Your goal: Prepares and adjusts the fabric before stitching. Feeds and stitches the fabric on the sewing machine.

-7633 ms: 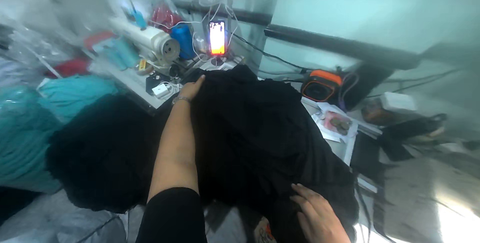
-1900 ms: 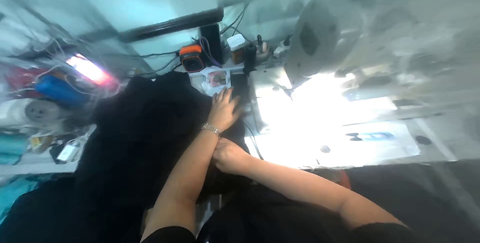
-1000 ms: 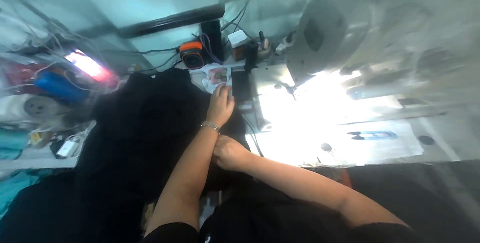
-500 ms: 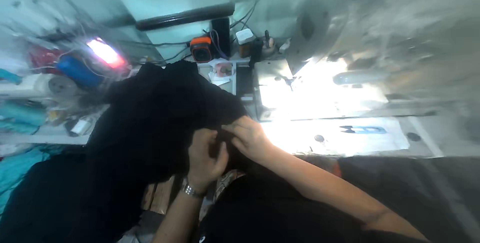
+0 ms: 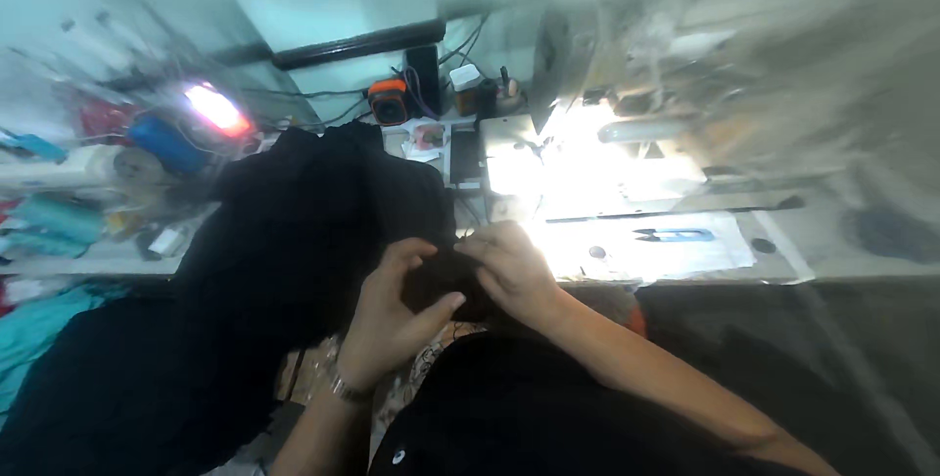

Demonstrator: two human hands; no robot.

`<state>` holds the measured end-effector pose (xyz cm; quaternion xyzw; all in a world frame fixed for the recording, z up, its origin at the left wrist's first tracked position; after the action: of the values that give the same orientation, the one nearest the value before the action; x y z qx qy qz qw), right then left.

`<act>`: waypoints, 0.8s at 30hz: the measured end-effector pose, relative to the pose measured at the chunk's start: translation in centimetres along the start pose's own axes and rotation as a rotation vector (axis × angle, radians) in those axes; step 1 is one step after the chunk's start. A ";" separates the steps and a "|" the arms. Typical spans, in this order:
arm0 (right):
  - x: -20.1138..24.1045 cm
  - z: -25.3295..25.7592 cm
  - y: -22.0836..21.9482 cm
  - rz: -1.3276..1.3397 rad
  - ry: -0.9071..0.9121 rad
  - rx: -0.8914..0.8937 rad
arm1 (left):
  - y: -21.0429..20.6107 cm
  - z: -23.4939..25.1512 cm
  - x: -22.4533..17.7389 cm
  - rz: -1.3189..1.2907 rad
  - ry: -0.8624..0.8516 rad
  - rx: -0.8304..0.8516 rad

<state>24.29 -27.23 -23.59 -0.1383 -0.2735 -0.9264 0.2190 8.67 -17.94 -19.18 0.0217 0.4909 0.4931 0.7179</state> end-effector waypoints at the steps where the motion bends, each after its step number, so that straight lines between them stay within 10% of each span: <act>1: 0.1 -0.2 0.1 -0.006 -0.002 0.001 | -0.2 0.1 -0.4 0.250 -0.067 0.008; 8: -0.8 -1.0 1.5 -0.048 -0.021 -0.073 | -1.1 -0.1 -2.5 0.623 -0.280 -0.025; 19: -4.6 -2.7 0.5 0.444 -0.644 0.142 | -4.3 7.9 1.6 0.099 0.090 0.051; 24: -5.7 -2.6 4.7 0.545 -0.734 -0.063 | -7.6 13.7 1.6 0.332 0.052 0.094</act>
<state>31.12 -30.39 -25.71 -0.5309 -0.2584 -0.7325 0.3389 23.87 -14.47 -17.06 0.1234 0.5217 0.5817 0.6117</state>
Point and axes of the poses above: each hand's wrist, its own z-axis towards the middle knuckle, its own y-axis out of the back of the hand, x = y × z, the point moved 6 cm from there along z, towards the middle knuckle, and after that the axes turned 1 degree about y, right-handed, at the moved point
